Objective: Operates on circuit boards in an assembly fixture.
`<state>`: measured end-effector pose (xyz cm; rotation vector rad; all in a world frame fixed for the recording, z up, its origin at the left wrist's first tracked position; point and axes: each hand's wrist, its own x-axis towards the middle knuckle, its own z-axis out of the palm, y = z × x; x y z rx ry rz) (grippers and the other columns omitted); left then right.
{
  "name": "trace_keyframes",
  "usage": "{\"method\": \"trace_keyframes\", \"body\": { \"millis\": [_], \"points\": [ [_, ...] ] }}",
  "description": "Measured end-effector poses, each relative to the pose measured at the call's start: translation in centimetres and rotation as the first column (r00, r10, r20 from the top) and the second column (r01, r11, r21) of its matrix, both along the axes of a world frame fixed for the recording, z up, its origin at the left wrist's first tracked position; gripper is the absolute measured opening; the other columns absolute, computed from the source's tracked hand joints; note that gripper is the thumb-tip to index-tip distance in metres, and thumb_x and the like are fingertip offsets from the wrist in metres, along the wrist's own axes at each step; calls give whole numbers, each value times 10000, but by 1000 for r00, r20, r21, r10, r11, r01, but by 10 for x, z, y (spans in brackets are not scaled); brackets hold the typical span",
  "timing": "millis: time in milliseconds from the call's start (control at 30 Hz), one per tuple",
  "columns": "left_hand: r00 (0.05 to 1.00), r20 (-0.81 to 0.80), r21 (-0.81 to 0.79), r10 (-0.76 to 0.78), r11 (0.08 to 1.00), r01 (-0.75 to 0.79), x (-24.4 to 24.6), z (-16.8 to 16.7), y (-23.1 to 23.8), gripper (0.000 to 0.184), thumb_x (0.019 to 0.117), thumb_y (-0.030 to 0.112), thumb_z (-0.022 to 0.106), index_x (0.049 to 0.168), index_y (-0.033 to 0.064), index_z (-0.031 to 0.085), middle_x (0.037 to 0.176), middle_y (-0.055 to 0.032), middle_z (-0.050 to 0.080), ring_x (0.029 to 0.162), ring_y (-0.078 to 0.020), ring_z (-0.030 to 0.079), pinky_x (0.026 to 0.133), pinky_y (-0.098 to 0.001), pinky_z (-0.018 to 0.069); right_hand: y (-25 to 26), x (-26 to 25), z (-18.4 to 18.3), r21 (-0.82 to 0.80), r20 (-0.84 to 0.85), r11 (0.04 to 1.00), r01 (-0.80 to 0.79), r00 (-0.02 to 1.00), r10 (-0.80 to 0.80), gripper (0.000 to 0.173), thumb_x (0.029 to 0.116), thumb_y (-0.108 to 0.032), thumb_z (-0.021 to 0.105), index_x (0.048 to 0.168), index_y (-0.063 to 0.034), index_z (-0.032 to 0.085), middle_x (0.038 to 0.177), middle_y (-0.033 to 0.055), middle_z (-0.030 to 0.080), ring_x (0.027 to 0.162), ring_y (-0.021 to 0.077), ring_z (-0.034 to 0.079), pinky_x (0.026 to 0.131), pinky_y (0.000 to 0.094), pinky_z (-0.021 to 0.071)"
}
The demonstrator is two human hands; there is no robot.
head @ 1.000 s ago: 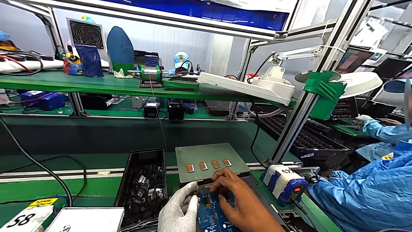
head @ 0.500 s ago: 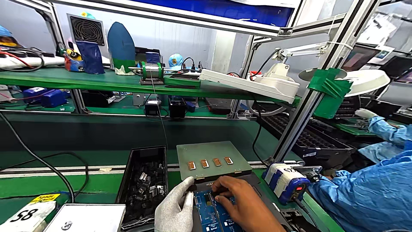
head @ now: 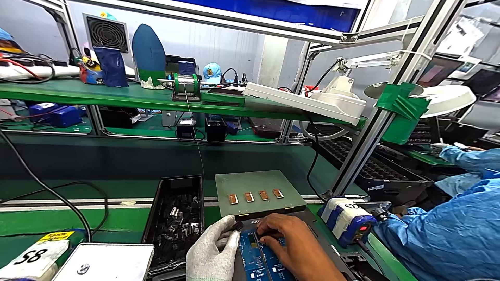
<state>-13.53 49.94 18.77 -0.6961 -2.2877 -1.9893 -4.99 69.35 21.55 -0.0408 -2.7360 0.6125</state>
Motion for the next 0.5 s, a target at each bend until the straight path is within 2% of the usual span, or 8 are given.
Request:
{"method": "trace_keyframes", "body": {
  "millis": [100, 233, 300, 367, 433, 500],
  "points": [
    [1000, -12, -44, 25, 999, -25, -1, 0, 0, 314, 874, 166, 791, 1176, 89, 754, 1059, -10, 780, 916, -56, 754, 830, -249, 645, 0, 1, 5, 51, 26, 999, -11, 1000, 9, 123, 940, -142, 683, 1023, -151, 772, 1074, -7, 760, 970, 143, 727, 863, 389, 598],
    [998, -36, -77, 43, 996, -46, -1, 1, -1, 330, 859, 197, 801, 1177, 119, 760, 1021, 26, 780, 880, -36, 745, 788, -234, 637, 2, -2, 6, 52, 64, 998, -48, 997, 45, 141, 955, -132, 654, 1036, -147, 769, 1088, -3, 759, 986, 150, 724, 882, 393, 589],
    [997, -57, -101, 49, 993, -54, -2, -1, 0, 322, 866, 216, 792, 1177, 137, 767, 1025, 35, 783, 915, -40, 741, 815, -248, 630, 2, -1, 7, 64, 68, 996, -66, 996, 62, 151, 961, -126, 642, 1037, -142, 771, 1112, 2, 758, 1033, 154, 718, 916, 399, 579],
    [996, -78, -117, 50, 991, -59, -2, -3, 0, 317, 870, 225, 785, 1179, 151, 771, 1043, 40, 783, 966, -56, 734, 858, -280, 619, 0, 0, 10, 80, 69, 994, -78, 995, 73, 163, 970, -133, 635, 1040, -142, 783, 1193, 3, 748, 1123, 152, 701, 979, 395, 563],
    [995, -97, -111, 38, 993, -48, -3, -5, 1, 313, 874, 215, 778, 1180, 152, 773, 1055, 41, 782, 995, -61, 729, 878, -288, 613, -3, 1, 12, 76, 6, 994, -80, 997, 80, 184, 976, -142, 641, 1080, -141, 792, 1291, 10, 717, 1190, 151, 675, 1018, 384, 549],
    [992, -126, -68, 23, 997, -31, -3, -7, 1, 307, 878, 186, 772, 1181, 136, 770, 1056, 35, 781, 1006, -60, 726, 887, -283, 613, -5, -3, 11, 33, -111, 995, -89, 990, 92, 232, 979, -161, 653, 1183, -154, 762, 1278, -3, 718, 1131, 118, 696, 971, 339, 583]
  ]
}}
